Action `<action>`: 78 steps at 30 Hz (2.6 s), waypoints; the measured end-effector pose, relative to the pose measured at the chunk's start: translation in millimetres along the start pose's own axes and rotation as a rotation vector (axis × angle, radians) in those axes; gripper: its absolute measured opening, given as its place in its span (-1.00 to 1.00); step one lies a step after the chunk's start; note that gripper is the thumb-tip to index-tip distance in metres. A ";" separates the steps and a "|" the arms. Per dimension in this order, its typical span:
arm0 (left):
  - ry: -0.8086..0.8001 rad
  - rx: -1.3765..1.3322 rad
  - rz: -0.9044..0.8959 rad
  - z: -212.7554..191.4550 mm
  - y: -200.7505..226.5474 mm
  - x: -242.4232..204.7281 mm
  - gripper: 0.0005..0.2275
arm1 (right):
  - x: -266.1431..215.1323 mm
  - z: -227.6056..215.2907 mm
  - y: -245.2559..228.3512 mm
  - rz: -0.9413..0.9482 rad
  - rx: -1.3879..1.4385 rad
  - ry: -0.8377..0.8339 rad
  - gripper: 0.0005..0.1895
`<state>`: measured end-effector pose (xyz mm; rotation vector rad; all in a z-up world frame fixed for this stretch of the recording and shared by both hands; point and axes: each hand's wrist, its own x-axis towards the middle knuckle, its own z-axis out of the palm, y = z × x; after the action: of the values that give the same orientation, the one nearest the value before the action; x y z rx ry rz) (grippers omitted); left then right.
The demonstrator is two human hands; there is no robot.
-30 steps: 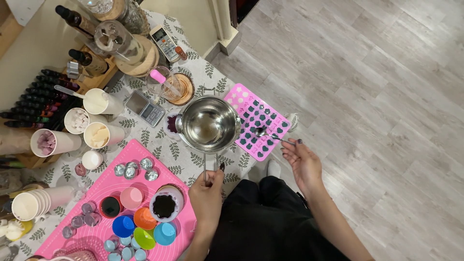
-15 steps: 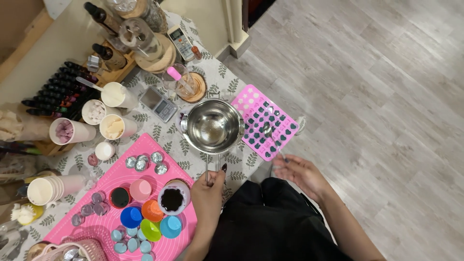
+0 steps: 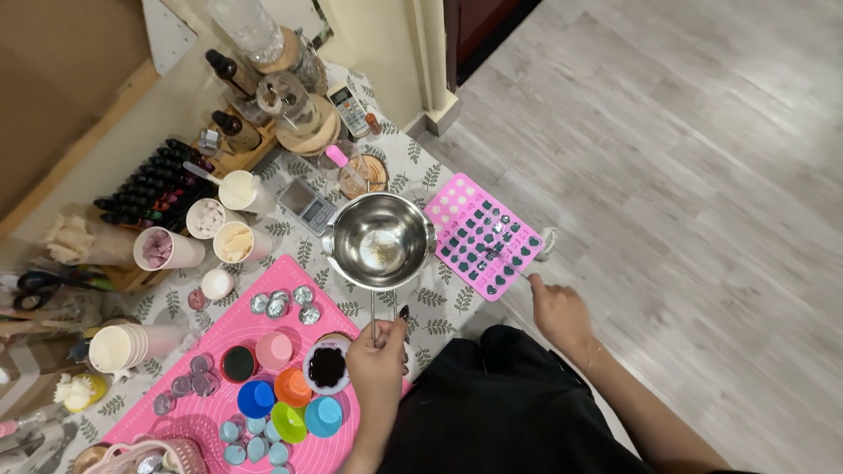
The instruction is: Cleaning a metal melting pot with a cloth and organizing decorative candle tins into a basket in a workshop.
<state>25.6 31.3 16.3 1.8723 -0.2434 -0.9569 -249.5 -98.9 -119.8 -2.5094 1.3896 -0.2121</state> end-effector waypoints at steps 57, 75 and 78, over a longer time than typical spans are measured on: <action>0.319 -0.213 -0.030 16.6 -38.4 -183.2 -0.75 | -0.8 -209.8 -142.3 -0.392 0.286 -0.303 -0.76; 0.907 -0.273 -0.162 -261.2 -336.9 -393.1 -0.78 | -294.4 -98.2 -430.3 -0.847 0.432 -0.640 -0.76; 0.888 -0.319 -0.364 -317.7 -275.5 -439.8 -0.69 | -332.9 -95.5 -474.1 -0.802 0.438 -0.663 -0.80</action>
<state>-108.5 621.8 76.6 1.8807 0.7555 -0.2821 -66.8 408.1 113.1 -2.2831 0.0482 0.1512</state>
